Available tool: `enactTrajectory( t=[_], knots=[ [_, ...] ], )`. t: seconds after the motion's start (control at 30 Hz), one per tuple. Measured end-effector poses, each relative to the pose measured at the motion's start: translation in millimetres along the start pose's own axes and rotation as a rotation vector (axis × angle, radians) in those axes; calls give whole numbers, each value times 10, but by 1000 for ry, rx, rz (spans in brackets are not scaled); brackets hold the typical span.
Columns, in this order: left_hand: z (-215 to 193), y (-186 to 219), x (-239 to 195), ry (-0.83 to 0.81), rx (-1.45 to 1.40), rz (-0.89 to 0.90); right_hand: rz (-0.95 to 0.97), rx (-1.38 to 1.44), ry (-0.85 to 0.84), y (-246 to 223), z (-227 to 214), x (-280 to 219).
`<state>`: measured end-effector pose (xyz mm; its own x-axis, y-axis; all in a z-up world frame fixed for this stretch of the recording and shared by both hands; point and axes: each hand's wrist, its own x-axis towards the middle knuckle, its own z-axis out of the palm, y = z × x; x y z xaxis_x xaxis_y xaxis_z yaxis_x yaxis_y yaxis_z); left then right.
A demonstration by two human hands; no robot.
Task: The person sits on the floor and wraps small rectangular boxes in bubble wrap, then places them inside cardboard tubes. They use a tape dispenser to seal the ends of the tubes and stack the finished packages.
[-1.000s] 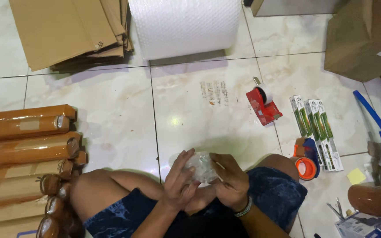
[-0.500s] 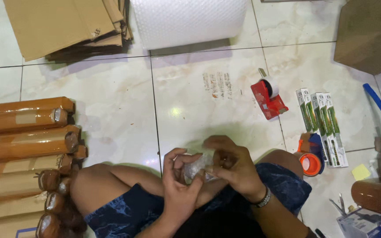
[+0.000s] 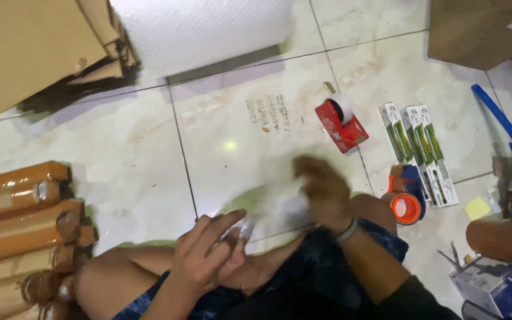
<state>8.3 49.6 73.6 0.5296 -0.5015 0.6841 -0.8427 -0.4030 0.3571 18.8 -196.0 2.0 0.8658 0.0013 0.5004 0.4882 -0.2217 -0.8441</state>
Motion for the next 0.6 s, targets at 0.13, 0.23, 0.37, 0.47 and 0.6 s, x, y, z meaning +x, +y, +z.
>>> enactTrajectory(
  t=[0.13,0.23,0.37,0.47,0.6],
  knots=[
    [-31,49,14,15,-71,-65,395,-517,442,1448,-1152,274],
    [81,30,1,41,-46,-70,741,-633,185,2290,-1716,101],
    [139,22,34,108,-31,-32,1162,-564,124,2061,-1682,296],
    [141,-6,37,109,-19,-38,1258,-640,109,1796,-1603,561],
    [88,-20,-19,80,-33,-66,1377,-180,294,1659,-1596,476]
  ],
)
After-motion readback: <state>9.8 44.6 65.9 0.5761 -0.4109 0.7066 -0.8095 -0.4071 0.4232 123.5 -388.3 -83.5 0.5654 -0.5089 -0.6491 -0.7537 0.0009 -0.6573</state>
